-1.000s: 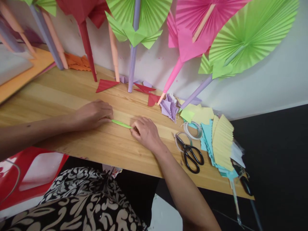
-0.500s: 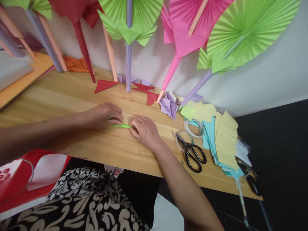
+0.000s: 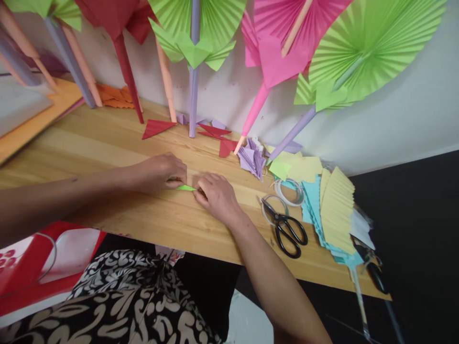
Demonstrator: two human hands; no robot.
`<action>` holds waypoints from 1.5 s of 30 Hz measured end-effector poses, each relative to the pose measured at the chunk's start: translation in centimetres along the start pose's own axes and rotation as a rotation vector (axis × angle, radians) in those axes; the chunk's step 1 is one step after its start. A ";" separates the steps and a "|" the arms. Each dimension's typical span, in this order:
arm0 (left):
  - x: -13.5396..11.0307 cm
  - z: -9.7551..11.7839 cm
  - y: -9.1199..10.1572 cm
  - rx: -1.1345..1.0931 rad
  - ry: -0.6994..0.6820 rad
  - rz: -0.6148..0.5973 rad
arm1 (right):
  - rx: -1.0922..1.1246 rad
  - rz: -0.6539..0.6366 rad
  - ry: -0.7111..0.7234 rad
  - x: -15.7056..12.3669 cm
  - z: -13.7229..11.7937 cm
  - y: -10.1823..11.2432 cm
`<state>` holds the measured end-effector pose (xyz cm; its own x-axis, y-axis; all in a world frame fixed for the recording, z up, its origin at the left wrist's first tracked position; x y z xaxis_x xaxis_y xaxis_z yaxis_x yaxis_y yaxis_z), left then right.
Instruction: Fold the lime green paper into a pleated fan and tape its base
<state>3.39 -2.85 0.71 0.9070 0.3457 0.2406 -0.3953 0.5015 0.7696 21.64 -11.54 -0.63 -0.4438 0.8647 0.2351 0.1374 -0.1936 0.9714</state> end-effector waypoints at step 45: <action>0.7 -0.7 0.4 -1.295 0.653 0.415 | -0.162 0.504 -0.180 -1.2 1.0 2.2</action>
<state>3.75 -1.87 0.74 0.6171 0.7420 -0.2622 -0.7678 0.4946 -0.4072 23.42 -12.57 1.19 -0.1982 0.7092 0.6765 0.1495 -0.6603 0.7360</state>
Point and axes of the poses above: each hand's wrist, its own x-axis towards the middle knuckle, its own y-axis out of the back of the hand, z = x × y, the point moved 2 cm from there along x, towards the middle knuckle, and after that the axes turned 15 degrees about -x, right-handed, at the moved point
